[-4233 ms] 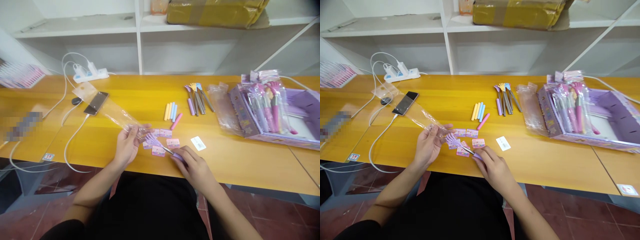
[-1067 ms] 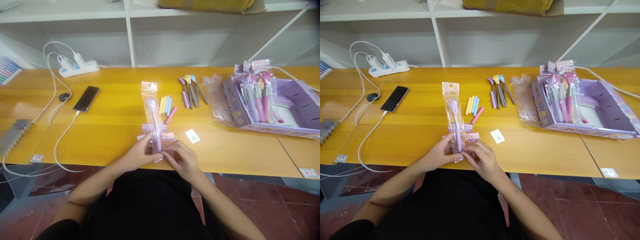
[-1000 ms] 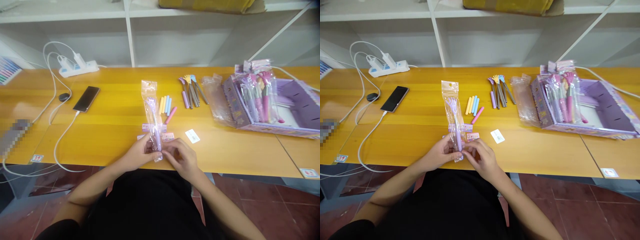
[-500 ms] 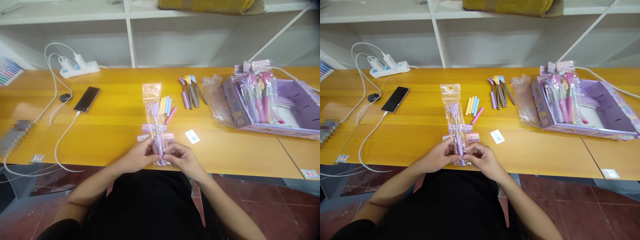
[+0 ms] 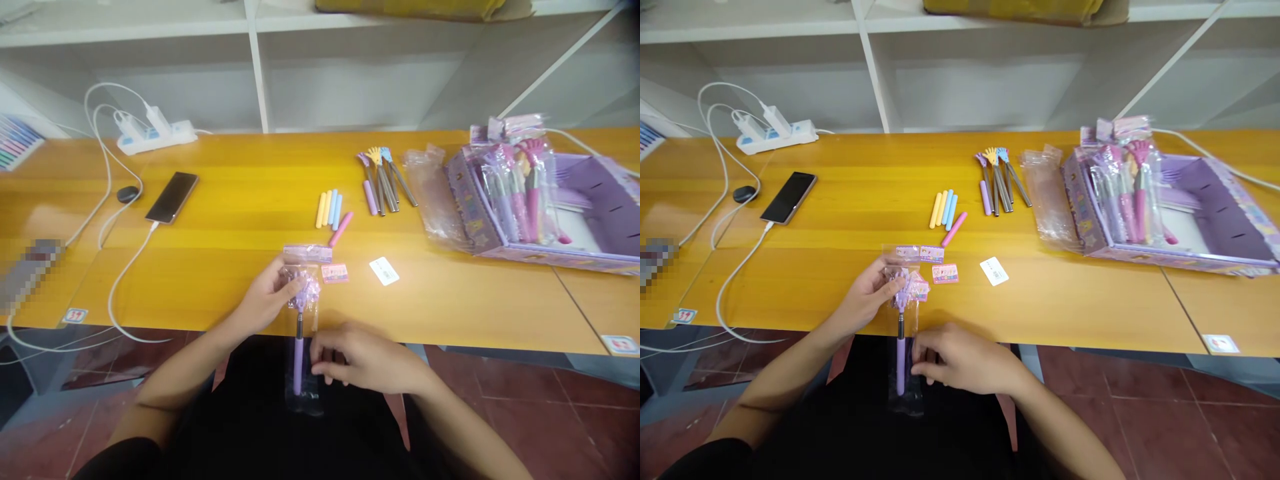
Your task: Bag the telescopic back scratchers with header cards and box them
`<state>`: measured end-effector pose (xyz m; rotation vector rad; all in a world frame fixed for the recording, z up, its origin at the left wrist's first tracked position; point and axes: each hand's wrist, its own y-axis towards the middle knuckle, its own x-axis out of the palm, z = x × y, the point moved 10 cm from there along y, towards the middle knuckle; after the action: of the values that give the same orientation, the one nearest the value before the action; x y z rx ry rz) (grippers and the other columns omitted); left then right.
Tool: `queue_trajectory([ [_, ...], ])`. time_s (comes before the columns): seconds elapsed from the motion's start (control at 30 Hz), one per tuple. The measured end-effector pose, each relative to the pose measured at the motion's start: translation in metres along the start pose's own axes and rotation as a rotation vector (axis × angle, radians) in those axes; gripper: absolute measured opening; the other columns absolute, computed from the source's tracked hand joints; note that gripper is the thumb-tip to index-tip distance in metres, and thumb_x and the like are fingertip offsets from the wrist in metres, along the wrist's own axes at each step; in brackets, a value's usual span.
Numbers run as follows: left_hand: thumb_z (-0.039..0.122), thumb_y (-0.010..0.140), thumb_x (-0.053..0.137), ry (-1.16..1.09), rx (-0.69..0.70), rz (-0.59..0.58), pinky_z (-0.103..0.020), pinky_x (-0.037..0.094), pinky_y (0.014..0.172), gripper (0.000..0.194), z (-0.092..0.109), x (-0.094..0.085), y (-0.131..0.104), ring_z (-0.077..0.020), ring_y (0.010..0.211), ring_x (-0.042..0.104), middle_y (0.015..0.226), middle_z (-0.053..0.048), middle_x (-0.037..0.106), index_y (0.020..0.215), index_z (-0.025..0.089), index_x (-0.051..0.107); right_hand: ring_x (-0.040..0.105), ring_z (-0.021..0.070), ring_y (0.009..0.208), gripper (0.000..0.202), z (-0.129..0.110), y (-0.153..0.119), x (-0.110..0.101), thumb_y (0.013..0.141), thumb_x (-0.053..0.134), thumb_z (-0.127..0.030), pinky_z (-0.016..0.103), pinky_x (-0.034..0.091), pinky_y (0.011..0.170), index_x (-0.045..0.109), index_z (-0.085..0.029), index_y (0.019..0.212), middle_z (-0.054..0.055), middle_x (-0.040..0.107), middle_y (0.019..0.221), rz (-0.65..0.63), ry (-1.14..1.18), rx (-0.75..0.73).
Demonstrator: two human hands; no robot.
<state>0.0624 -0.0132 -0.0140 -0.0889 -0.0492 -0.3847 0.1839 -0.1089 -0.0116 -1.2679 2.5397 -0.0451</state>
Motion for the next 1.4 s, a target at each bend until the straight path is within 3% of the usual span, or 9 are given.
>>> queue_trajectory([
  [0.23, 0.045, 0.11, 0.063, 0.092, -0.016, -0.006, -0.029, 0.057, 0.075, 0.038, 0.004, 0.003, -0.007, -0.0168, 0.086, 0.069, 0.101, -0.003, 0.073, 0.141, 0.024, 0.058, 0.057, 0.0122, 0.066, 0.008, 0.014, -0.012, -0.061, 0.101, 0.057, -0.017, 0.026, 0.046, 0.06, 0.057, -0.024, 0.099, -0.003, 0.064, 0.081, 0.44, -0.17, 0.066],
  [0.33, 0.045, 0.114, 0.054, 0.179, 0.036, 0.004, -0.031, 0.056, 0.077, 0.031, 0.012, 0.002, -0.007, -0.0175, 0.084, 0.07, 0.097, -0.003, 0.075, 0.132, 0.022, 0.065, 0.054, 0.0126, 0.065, 0.01, 0.019, -0.011, -0.073, 0.097, 0.055, -0.015, 0.027, 0.043, 0.062, 0.053, -0.024, 0.097, -0.003, 0.06, 0.08, 0.534, -0.251, 0.083],
  [0.47, 0.037, 0.113, 0.055, 0.316, 0.103, 0.024, -0.035, 0.055, 0.093, 0.022, 0.019, 0.002, -0.006, -0.0209, 0.105, 0.073, 0.114, -0.007, 0.078, 0.116, 0.021, 0.07, 0.053, 0.0148, 0.064, 0.011, 0.02, -0.014, -0.091, 0.094, 0.054, -0.015, 0.029, 0.041, 0.063, 0.049, -0.025, 0.096, -0.002, 0.059, 0.079, 0.679, -0.437, 0.092],
  [0.67, 0.045, 0.115, 0.053, 0.399, 0.176, 0.059, -0.032, 0.051, 0.086, 0.033, 0.025, 0.002, -0.007, -0.0172, 0.09, 0.067, 0.1, -0.004, 0.075, 0.102, 0.02, 0.07, 0.062, 0.0204, 0.075, 0.014, 0.019, -0.021, -0.105, 0.109, 0.056, -0.037, 0.032, 0.042, 0.062, 0.056, -0.023, 0.106, 0.008, 0.069, 0.099, 0.846, -0.712, 0.129],
  [0.83, 0.052, 0.116, 0.049, 0.365, 0.208, 0.103, -0.031, 0.047, 0.076, 0.045, 0.027, -0.004, -0.008, -0.0154, 0.077, 0.06, 0.083, -0.002, 0.066, 0.088, 0.02, 0.067, 0.067, 0.0246, 0.082, 0.043, 0.019, -0.014, -0.097, 0.111, 0.058, -0.054, 0.033, 0.044, 0.054, 0.063, -0.02, 0.137, 0.015, 0.065, 0.114, 0.808, -0.918, 0.137],
  [1.03, 0.054, 0.112, 0.057, 0.321, 0.231, 0.108, -0.031, 0.049, 0.08, 0.043, 0.031, -0.004, -0.008, -0.0173, 0.086, 0.062, 0.096, -0.005, 0.067, 0.09, 0.02, 0.069, 0.068, 0.0225, 0.083, 0.037, 0.03, -0.018, -0.1, 0.109, 0.064, -0.056, 0.04, 0.06, 0.069, 0.067, -0.02, 0.116, 0.012, 0.063, 0.114, 0.733, -0.724, 0.142],
  [1.17, 0.055, 0.11, 0.061, 0.304, 0.273, 0.118, -0.036, 0.053, 0.094, 0.042, 0.04, -0.003, -0.007, -0.023, 0.11, 0.066, 0.119, -0.01, 0.07, 0.091, 0.02, 0.071, 0.071, 0.0284, 0.103, 0.044, 0.028, -0.024, -0.105, 0.104, 0.072, -0.056, 0.047, 0.065, 0.086, 0.065, -0.02, 0.129, 0.014, 0.062, 0.122, 0.751, -0.656, 0.098],
  [1.27, 0.057, 0.112, 0.056, 0.273, 0.262, 0.092, -0.036, 0.051, 0.094, 0.046, 0.04, -0.001, -0.006, -0.0222, 0.102, 0.068, 0.106, -0.008, 0.073, 0.087, 0.02, 0.07, 0.07, 0.0291, 0.105, 0.045, 0.031, -0.025, -0.107, 0.103, 0.075, -0.054, 0.05, 0.064, 0.091, 0.067, -0.021, 0.132, 0.014, 0.062, 0.123, 0.743, -0.646, 0.096],
  [1.4, 0.056, 0.112, 0.056, 0.208, 0.22, 0.07, -0.031, 0.049, 0.079, 0.045, 0.035, 0.0, -0.007, -0.0171, 0.084, 0.065, 0.094, -0.004, 0.072, 0.092, 0.019, 0.072, 0.065, 0.0213, 0.087, 0.029, 0.04, -0.024, -0.107, 0.102, 0.076, -0.048, 0.042, 0.062, 0.079, 0.07, -0.022, 0.114, 0.011, 0.063, 0.119, 0.694, -0.522, 0.099],
])
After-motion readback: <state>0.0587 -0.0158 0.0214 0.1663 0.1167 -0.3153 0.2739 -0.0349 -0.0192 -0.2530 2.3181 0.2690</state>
